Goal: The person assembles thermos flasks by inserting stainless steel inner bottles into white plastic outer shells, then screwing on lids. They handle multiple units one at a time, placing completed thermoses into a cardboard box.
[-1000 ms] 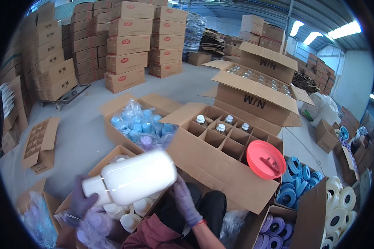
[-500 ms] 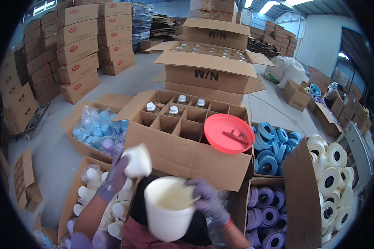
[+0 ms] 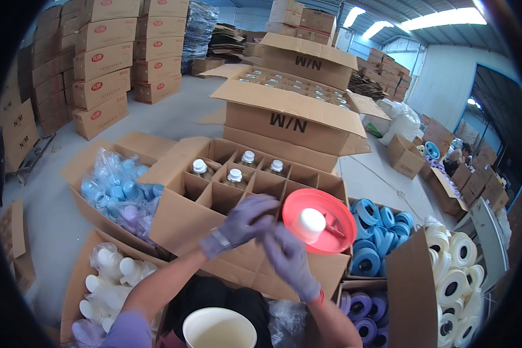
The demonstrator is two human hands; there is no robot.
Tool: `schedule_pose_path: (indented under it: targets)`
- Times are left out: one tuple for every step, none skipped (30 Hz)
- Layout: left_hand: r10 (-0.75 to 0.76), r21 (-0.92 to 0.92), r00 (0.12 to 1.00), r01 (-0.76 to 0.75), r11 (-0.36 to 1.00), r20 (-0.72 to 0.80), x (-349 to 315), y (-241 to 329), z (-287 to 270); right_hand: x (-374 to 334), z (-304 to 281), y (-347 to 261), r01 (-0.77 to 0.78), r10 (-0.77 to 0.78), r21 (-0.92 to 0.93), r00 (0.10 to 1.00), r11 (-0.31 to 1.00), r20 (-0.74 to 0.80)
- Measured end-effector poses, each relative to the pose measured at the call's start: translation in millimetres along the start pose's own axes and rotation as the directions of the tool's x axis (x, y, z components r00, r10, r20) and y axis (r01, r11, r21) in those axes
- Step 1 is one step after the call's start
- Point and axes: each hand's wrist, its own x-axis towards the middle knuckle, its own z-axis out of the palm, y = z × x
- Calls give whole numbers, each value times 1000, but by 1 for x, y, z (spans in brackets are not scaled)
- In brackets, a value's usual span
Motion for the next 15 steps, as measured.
schedule_pose_path:
  targets:
    - [-72, 19, 992, 74, 997, -100, -21, -4, -21, 38, 10, 10, 76, -74, 29, 995, 997, -69]
    - [-222, 55, 963, 233, 971, -150, -49, -3, -48, 81, 32, 20, 189, -196, -69, 974, 980, -118]
    - [-368, 79, 906, 390, 917, -208, -78, -2, -68, 124, 54, 39, 264, -282, -214, 958, 941, -59]
    - [-436, 82, 877, 459, 885, -203, -103, 0, -81, 164, 74, 68, 306, -319, -282, 948, 909, 0]
    - [-484, 60, 855, 502, 863, -186, -116, 2, -81, 197, 81, 103, 299, -338, -475, 941, 828, 4]
    - [-485, 30, 859, 496, 868, -166, -122, 6, -77, 222, 80, 137, 224, -278, -677, 960, 701, 29]
    - [-501, 22, 850, 511, 859, -161, -134, 11, -80, 237, 89, 144, 76, -42, -772, 997, 631, 64]
    - [-520, 7, 838, 529, 849, -165, -143, 13, -84, 249, 98, 152, 21, 90, -789, 991, 614, 96]
    - [-534, -38, 830, 535, 844, -160, -148, 13, -86, 258, 102, 159, -37, 223, -810, 968, 585, 116]
    - [-544, -85, 826, 538, 839, -149, -149, 13, -86, 266, 100, 167, -96, 353, -834, 927, 544, 123]
    - [-557, -131, 817, 541, 830, -148, -150, 14, -88, 269, 104, 166, -74, 346, -836, 927, 544, 144]
    - [-596, -184, 791, 571, 800, -134, -147, 14, -88, 270, 102, 165, -60, 317, -829, 937, 556, 145]
    - [-631, -239, 767, 596, 767, -112, -139, 15, -88, 269, 95, 164, -50, 289, -823, 947, 566, 140]
    - [-657, -288, 749, 612, 737, -91, -129, 15, -89, 269, 88, 152, -38, 251, -817, 959, 575, 132]
    - [-673, -421, 733, 581, 697, -103, -122, 8, -86, 271, 82, 132, -27, 208, -832, 972, 554, 107]
